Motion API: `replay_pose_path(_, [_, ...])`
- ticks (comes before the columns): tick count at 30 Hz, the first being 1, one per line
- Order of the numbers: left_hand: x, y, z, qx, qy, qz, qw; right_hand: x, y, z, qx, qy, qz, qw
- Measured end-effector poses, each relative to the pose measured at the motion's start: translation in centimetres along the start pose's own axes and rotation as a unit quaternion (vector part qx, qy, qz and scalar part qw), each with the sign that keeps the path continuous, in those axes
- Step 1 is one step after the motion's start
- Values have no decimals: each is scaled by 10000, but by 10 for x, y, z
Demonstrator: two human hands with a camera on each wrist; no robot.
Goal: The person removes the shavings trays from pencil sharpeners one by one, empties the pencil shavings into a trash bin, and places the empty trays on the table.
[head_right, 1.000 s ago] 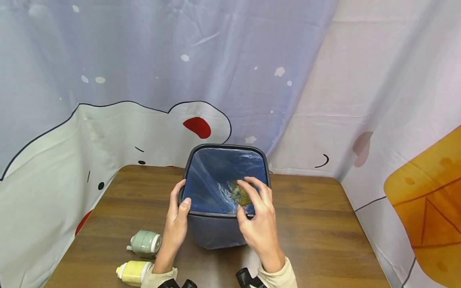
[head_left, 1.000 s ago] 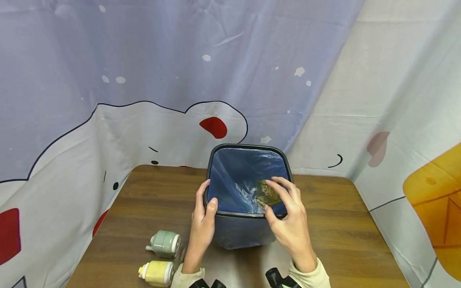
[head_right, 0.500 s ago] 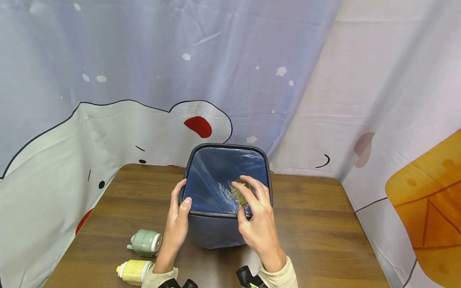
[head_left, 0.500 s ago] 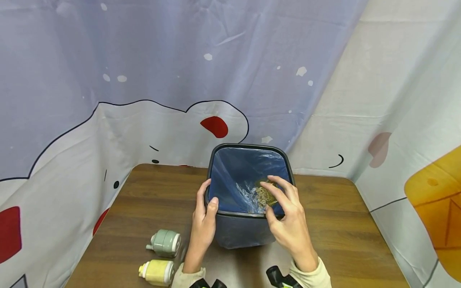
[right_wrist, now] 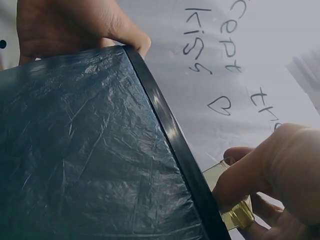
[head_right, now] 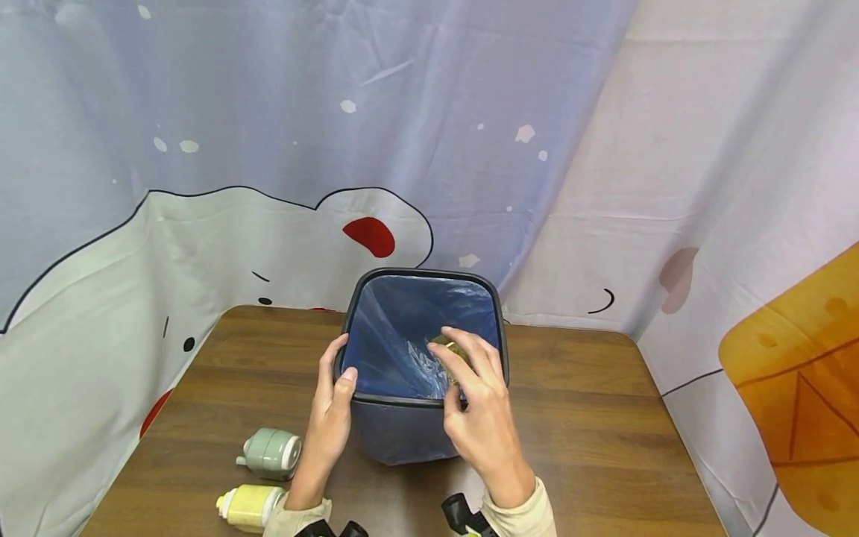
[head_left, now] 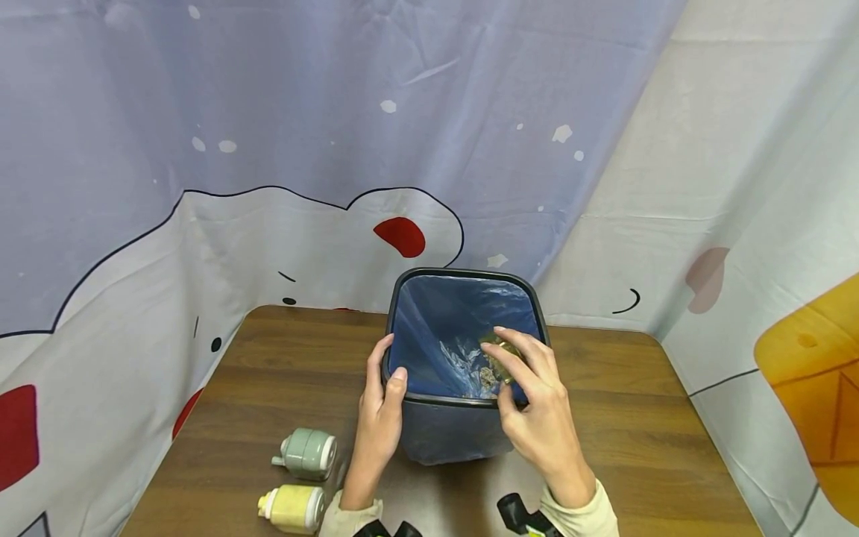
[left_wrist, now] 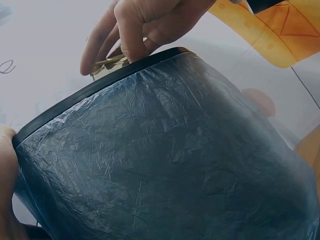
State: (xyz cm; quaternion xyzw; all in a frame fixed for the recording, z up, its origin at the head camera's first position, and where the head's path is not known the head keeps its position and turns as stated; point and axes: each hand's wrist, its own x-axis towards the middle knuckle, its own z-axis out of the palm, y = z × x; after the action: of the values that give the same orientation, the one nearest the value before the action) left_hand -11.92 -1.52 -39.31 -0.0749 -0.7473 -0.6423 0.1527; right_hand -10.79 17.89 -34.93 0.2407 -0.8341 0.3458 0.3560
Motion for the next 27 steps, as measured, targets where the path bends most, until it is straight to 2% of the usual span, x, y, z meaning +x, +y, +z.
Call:
replay_pose_path(13, [0, 1, 0, 57, 29, -53, 10000, 1, 0, 2, -110, 61, -355, 9993])
replay_pose_path(24, [0, 1, 0, 115, 31, -19, 9999, -1, -1, 0, -266, 46, -212, 9994])
replay_pose_path(27, [2, -12, 1, 114, 26, 34, 9999, -2, -1, -2, -269, 36, -90, 9996])
